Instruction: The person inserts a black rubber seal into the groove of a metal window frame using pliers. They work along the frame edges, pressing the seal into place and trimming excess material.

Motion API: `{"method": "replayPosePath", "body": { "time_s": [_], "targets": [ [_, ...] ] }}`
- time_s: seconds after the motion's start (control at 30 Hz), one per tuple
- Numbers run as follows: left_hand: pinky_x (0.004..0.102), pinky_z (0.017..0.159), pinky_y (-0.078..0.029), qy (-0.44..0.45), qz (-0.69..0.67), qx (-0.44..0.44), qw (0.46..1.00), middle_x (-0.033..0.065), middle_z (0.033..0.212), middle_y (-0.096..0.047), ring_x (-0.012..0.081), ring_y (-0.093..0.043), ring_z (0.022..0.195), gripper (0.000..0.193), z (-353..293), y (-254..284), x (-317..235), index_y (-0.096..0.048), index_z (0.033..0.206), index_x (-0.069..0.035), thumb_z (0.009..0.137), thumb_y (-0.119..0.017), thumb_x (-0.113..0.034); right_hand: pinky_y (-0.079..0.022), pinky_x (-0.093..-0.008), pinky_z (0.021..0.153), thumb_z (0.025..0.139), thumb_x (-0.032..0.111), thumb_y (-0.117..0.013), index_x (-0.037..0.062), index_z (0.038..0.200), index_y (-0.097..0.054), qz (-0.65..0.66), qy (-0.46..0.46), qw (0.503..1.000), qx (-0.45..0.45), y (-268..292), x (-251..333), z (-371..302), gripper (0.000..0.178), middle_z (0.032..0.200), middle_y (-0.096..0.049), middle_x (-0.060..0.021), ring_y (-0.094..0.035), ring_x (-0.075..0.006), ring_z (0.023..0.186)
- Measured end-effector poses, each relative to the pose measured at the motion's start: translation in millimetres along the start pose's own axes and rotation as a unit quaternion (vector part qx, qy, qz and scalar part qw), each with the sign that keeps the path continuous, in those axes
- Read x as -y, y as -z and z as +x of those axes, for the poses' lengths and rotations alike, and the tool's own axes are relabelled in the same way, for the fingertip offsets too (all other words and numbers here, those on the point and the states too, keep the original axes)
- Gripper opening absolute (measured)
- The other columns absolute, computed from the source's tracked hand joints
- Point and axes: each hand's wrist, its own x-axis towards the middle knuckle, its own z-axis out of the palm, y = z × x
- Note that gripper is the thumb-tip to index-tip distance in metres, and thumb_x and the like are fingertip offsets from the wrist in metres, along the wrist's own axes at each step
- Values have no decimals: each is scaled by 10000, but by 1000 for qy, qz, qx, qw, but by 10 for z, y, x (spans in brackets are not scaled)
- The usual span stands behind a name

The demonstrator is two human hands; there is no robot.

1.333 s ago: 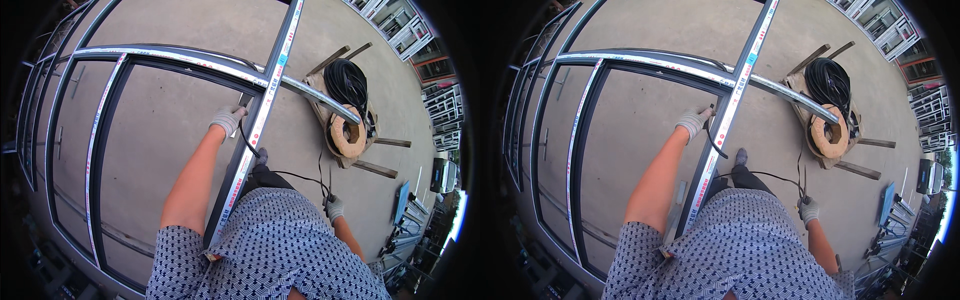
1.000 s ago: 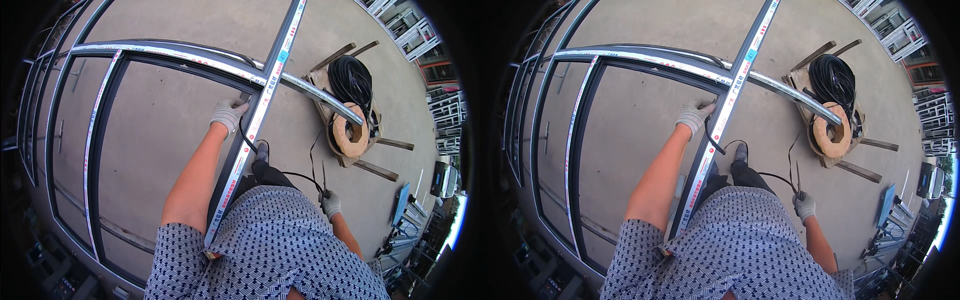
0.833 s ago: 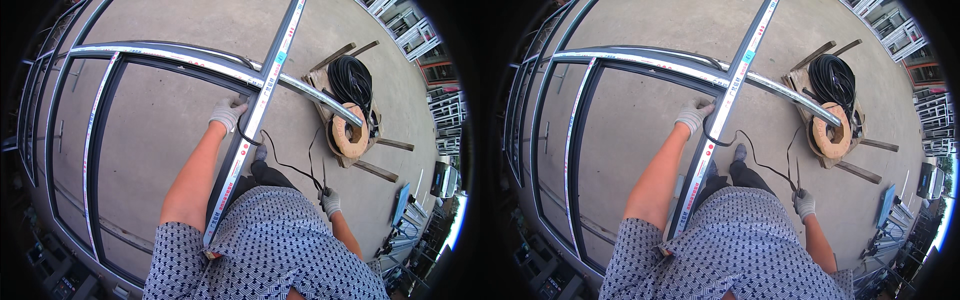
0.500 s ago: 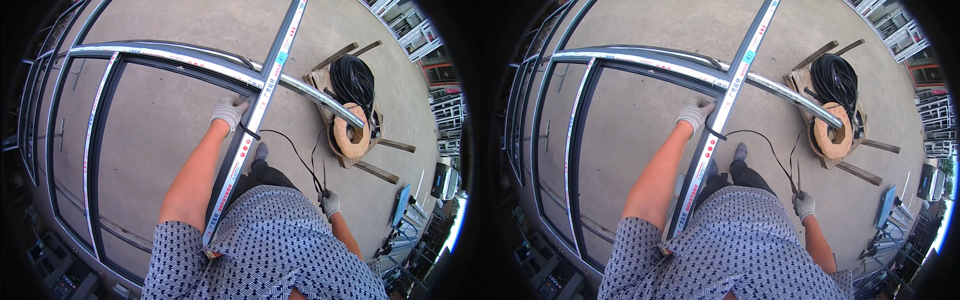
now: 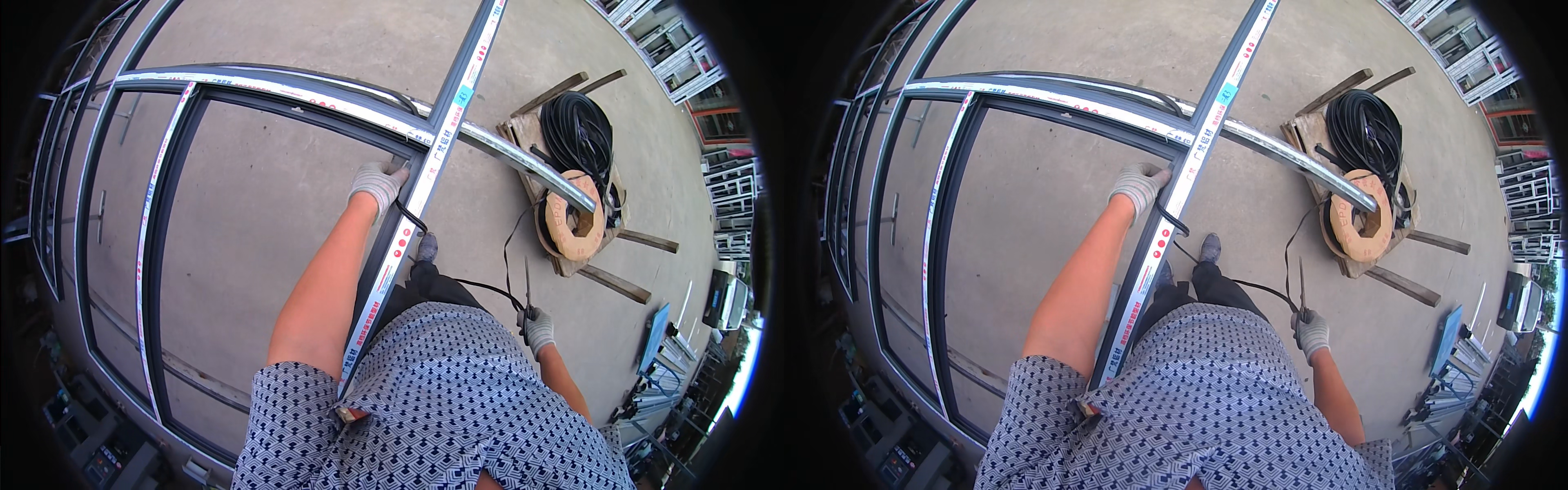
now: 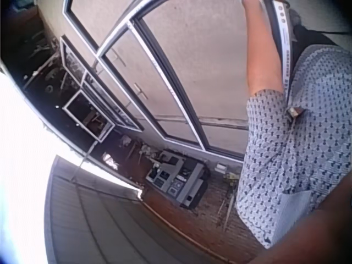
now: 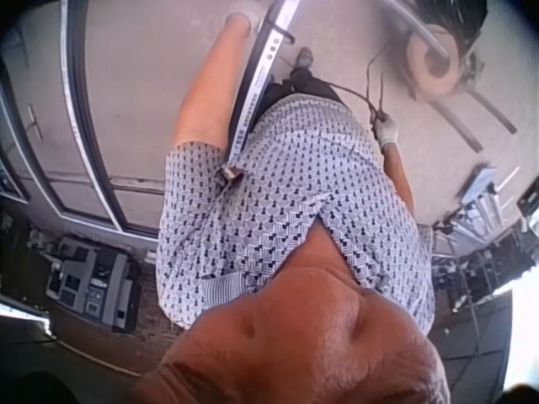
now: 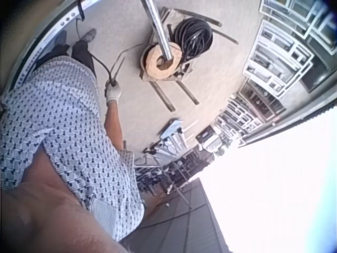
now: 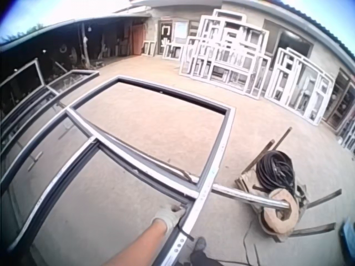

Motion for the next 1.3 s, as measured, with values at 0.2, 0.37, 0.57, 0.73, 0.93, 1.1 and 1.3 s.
{"method": "replayPosePath", "body": {
  "time_s": [0.2, 0.37, 0.57, 0.73, 0.93, 1.1, 1.3],
  "targets": [
    [380, 884, -528, 29, -39, 13, 999, 192, 1014, -750, 289, -721, 950, 459, 44, 50, 21, -735, 1128, 13, 883, -715, -374, -471, -307, 493, 857, 312, -665, 19, 925, -670, -8, -4, 1000, 0, -3, 89, -16, 301, 650, -605, -39, -575, -136, 519],
    [367, 853, -534, 37, -143, 41, 988, 188, 980, -752, 280, -723, 906, 474, 23, 62, 105, -742, 1093, 28, 876, -733, -394, -480, -306, 497, 845, 316, -677, 22, 915, -674, -6, -24, 1000, 4, 17, 80, -72, 303, 654, -615, -42, -588, -136, 526],
    [355, 818, -541, 28, -126, 1, 992, 184, 966, -751, 262, -723, 879, 474, 192, 47, 146, -742, 1062, 45, 867, -750, -387, -478, -310, 488, 857, 311, -662, 27, 910, -670, -15, -7, 1000, 10, 4, 146, -68, 289, 653, -616, -39, -594, -139, 523],
    [356, 817, -540, 22, -148, -23, 988, 200, 960, -748, 259, -722, 875, 483, 64, 105, 18, -740, 1062, 50, 867, -751, -391, -480, -315, 485, 857, 317, -657, 24, 911, -671, -11, -14, 1000, 14, -30, 199, -75, 299, 652, -621, -43, -601, -144, 523],
    [346, 857, -526, 16, -110, -4, 994, 187, 984, -742, 247, -705, 901, 470, -116, 141, 23, -720, 1105, 61, 902, -724, -363, -488, -320, 493, 852, 329, -651, 12, 921, -678, -22, -12, 1000, 12, -52, 118, -20, 326, 652, -628, -55, -609, -153, 522],
    [352, 878, -518, -8, -63, 26, 998, 176, 1008, -743, 249, -701, 926, 425, -192, 153, 99, -718, 1134, 36, 945, -670, -341, -496, -325, 501, 853, 335, -650, 6, 937, -685, -29, -2, 1000, 12, -65, 46, 13, 341, 663, -640, -64, -621, -162, 529],
    [371, 880, -517, -16, 20, 32, 999, 202, 1024, -738, 277, -705, 937, 432, -188, 148, 44, -714, 1155, 22, 952, -639, -352, -500, -322, 508, 859, 334, -646, 1, 947, -684, -21, -12, 1000, 16, -70, 51, 2, 347, 681, -649, -70, -628, -163, 543]
  ]
}}
